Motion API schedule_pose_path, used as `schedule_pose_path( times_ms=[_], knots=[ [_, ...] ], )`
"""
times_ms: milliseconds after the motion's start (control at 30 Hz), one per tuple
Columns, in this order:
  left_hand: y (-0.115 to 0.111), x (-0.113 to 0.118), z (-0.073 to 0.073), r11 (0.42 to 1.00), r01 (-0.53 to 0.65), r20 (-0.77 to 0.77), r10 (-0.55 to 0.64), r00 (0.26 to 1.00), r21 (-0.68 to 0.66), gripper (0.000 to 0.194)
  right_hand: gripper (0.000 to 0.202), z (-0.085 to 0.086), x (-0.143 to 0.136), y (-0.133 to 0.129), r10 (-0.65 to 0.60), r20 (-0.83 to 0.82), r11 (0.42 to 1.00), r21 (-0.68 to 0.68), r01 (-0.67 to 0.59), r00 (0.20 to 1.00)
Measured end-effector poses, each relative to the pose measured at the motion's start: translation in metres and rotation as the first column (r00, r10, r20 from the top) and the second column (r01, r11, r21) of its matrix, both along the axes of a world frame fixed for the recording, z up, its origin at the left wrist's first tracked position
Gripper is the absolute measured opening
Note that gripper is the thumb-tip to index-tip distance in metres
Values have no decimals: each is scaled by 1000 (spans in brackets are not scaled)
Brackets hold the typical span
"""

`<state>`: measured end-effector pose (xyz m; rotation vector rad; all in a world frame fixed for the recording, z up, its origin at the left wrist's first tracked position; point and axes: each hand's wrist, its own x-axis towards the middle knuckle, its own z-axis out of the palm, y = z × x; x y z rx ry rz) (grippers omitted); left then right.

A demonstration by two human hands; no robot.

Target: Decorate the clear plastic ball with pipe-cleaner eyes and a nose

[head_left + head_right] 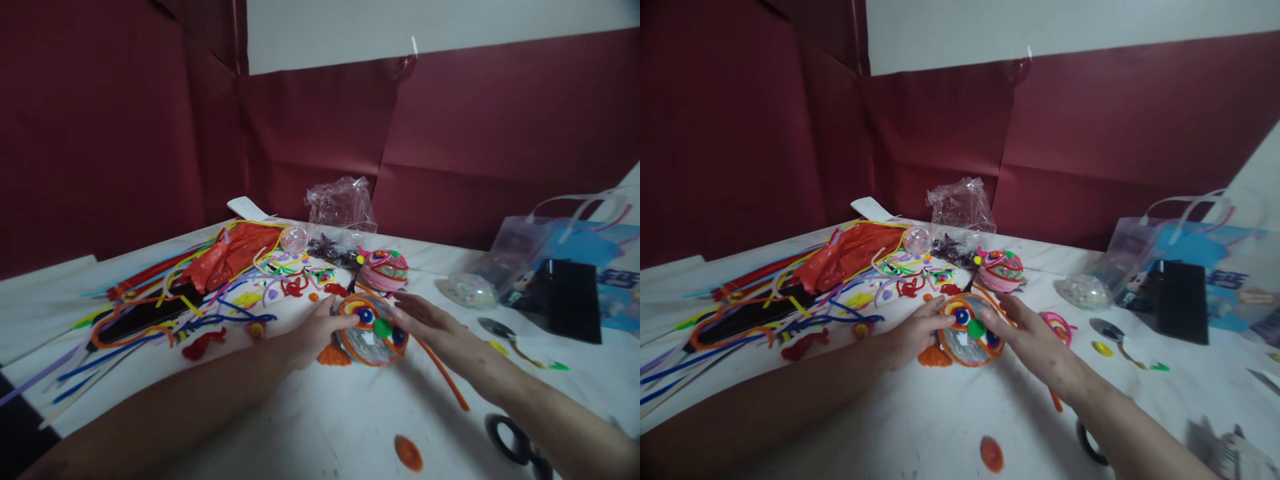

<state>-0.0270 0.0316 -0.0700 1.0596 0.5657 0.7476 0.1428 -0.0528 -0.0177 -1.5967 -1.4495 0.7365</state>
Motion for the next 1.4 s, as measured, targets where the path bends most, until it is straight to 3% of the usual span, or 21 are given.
schedule_pose_path(
  times_ms=[167, 367, 667, 800, 933, 1067, 1400],
  knots=[
    [-5, -6, 13, 1000, 2, -47, -3, 999, -22, 40, 91, -14, -4, -7, 83, -66, 996, -33, -85, 994],
    [-3, -11, 5, 998, 68, -47, -67, 997, 17, 40, 91, -11, -15, -3, 130, -146, 990, -27, -135, 981],
    [0, -12, -4, 995, 101, -8, -101, 995, 12, 55, 82, -10, -21, -3, 30, -209, 999, -27, -36, 977],
    [-1, -13, -2, 996, 90, -5, -90, 996, 1, 53, 91, -17, -22, 1, -4, -229, 1000, -1, 4, 973],
    [-2, -14, 1, 996, 85, -11, -85, 996, -1, 44, 102, -18, -22, 1, 33, -258, 999, 3, -33, 966],
    [-3, -14, 3, 996, 84, -10, -84, 996, -5, 41, 95, -12, -22, -3, 40, -289, 998, -25, -50, 957],
    [-5, -15, 3, 998, 59, -79, -60, 995, -23, 51, 95, -10, -30, 1, 21, -363, 995, -88, -57, 931]
  ],
)
